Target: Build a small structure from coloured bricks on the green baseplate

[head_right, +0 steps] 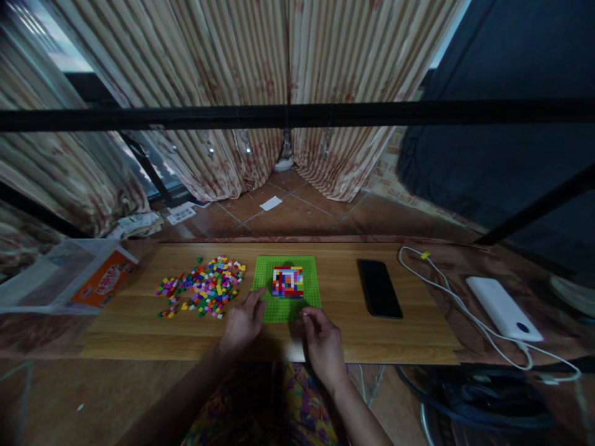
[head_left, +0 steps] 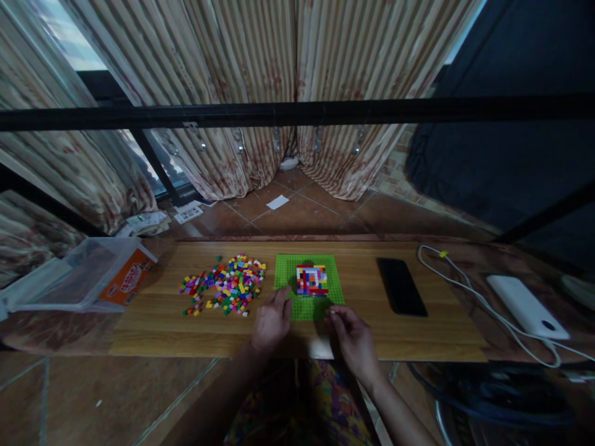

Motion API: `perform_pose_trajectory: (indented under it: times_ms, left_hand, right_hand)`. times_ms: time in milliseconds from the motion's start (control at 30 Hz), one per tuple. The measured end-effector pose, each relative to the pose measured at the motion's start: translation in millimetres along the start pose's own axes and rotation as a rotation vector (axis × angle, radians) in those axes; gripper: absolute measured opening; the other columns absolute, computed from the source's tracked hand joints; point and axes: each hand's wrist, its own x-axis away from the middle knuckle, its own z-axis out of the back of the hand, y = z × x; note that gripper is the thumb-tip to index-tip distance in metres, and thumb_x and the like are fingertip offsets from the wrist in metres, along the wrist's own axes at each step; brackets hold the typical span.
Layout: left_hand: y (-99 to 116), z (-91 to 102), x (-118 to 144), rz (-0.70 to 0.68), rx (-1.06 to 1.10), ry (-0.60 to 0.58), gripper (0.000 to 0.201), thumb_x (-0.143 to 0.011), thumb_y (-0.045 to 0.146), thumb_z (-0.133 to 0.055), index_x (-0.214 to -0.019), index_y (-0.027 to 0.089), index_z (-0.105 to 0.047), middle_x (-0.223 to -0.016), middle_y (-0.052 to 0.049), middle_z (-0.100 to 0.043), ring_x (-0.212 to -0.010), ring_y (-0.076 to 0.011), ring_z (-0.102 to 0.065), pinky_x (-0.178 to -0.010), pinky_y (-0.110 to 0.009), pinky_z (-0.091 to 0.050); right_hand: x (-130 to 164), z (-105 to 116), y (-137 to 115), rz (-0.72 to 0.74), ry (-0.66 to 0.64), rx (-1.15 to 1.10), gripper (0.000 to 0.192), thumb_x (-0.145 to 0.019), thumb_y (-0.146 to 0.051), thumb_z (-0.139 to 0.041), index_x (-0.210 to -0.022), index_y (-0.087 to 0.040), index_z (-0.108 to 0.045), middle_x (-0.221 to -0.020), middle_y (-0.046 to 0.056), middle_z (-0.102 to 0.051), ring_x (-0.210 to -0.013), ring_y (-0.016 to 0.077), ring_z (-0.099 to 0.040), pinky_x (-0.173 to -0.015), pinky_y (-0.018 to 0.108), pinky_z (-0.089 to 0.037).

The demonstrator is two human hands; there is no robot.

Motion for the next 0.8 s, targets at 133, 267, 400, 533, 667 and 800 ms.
perform_pose_trajectory:
  times_ms: [133, 267, 400, 533, 667, 800]
  left_hand:
    - [-5, -5.0, 12, 0.038, 0.051, -0.034, 0.031, -0.09, 0.016, -0.047, -0.12, 0.019, -0.054, -0.108, -0.008, -0.067, -0.098, -0.0188, -0.065, -0.085, -0.032, -0.054]
    - [-9, -11.9, 17, 0.012, 0.107, 0.01, 0.029, -0.088, 0.013, -0.047, -0.114, 0.019, -0.057, -0.108, -0.007, -0.066, -0.103, -0.0174, -0.063, -0.092, -0.032, -0.052]
    - [-11, -15.1, 19, -0.007, 0.149, 0.025, 0.028, -0.088, 0.011, -0.047, -0.112, 0.02, -0.058, -0.108, -0.007, -0.065, -0.103, -0.0169, -0.061, -0.093, -0.033, -0.052]
    - [-11, -13.8, 17, -0.01, 0.169, 0.018, 0.027, -0.088, 0.012, -0.047, -0.11, 0.02, -0.059, -0.106, -0.006, -0.065, -0.102, -0.0169, -0.062, -0.092, -0.033, -0.052]
    - [-10, -12.1, 16, -0.009, 0.186, 0.015, 0.026, -0.087, 0.011, -0.047, -0.109, 0.021, -0.059, -0.105, -0.006, -0.065, -0.101, -0.0166, -0.061, -0.091, -0.033, -0.052]
    - [-11, -13.1, 17, -0.011, 0.199, 0.017, 0.027, -0.087, 0.01, -0.046, -0.108, 0.021, -0.059, -0.104, -0.005, -0.065, -0.098, -0.0156, -0.061, -0.09, -0.031, -0.052]
  right_hand:
    - [-11, -10, -16, 0.1, 0.008, 0.104, 0.028, -0.091, -0.043, -0.051, -0.101, -0.021, -0.064, -0.094, 0.007, -0.072, -0.084, 0.0209, -0.069, -0.076, 0.033, -0.054]
    - [-27, -21, -30, 0.259, 0.062, 0.214, 0.02, -0.091, -0.035, -0.052, -0.096, -0.022, -0.067, -0.096, 0.005, -0.07, -0.089, 0.0192, -0.066, -0.081, 0.032, -0.051]
    - [-41, -31, -30, 0.364, 0.133, 0.279, 0.018, -0.09, -0.032, -0.053, -0.091, -0.023, -0.069, -0.099, 0.006, -0.065, -0.095, 0.0196, -0.061, -0.081, 0.033, -0.05]
    - [-48, -40, -24, 0.395, 0.157, 0.354, 0.018, -0.09, -0.031, -0.054, -0.091, -0.024, -0.071, -0.092, 0.005, -0.066, -0.091, 0.02, -0.06, -0.081, 0.035, -0.049]
    - [-51, -43, -20, 0.425, 0.136, 0.454, 0.021, -0.092, -0.031, -0.052, -0.092, -0.024, -0.071, -0.091, 0.006, -0.069, -0.091, 0.0211, -0.059, -0.081, 0.035, -0.046]
    - [-53, -43, -18, 0.455, 0.121, 0.532, 0.023, -0.093, -0.03, -0.05, -0.092, -0.023, -0.072, -0.091, 0.006, -0.071, -0.088, 0.0211, -0.059, -0.079, 0.034, -0.046]
